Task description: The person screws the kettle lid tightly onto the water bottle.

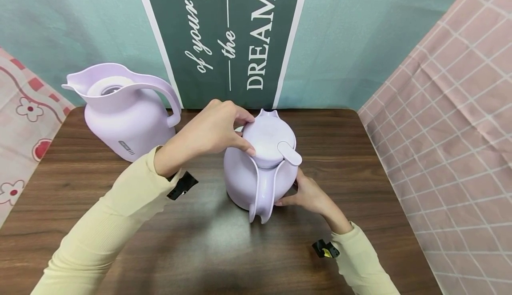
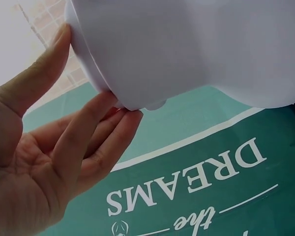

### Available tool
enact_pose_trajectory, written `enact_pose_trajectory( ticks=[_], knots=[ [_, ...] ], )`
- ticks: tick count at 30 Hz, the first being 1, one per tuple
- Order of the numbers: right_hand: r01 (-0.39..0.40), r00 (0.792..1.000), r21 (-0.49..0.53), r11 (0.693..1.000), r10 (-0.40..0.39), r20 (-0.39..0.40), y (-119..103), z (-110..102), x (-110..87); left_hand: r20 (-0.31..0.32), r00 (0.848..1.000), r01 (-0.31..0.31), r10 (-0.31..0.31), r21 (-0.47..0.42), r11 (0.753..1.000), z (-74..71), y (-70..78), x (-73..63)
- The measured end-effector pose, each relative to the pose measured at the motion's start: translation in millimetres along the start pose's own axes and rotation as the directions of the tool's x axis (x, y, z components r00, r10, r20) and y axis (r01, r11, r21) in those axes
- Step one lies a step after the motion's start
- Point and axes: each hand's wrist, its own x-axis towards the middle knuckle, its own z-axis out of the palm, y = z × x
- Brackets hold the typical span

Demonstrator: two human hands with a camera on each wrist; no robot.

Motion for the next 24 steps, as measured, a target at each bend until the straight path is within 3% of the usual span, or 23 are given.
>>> enact_pose_trajectory(
  ticks=[5, 13, 24],
  knots=[
    [-0.008, 1.0, -0.011, 1.0, 0.008, 0.003, -1.0, 0.3, -0.7, 0.0, 1.0, -0.021, 0.021, -0.015, 1.0, 1.1, -3.6, -1.7],
    [-0.016, 1.0, -0.033, 0.999, 0.016, 0.004, -7.8, -2.0, -3.3, 0.025, 1.0, -0.005, 0.006, -0.048, 0.999, 2.9, -8.4, -9.7],
    [-0.091, 0.996, -0.123, 0.988, 0.089, -0.02, -21.2, -8.8, -9.3, -0.041, 0.998, 0.048, -0.053, -0.114, 0.992, 11.4, -29.5, -23.7]
  ],
)
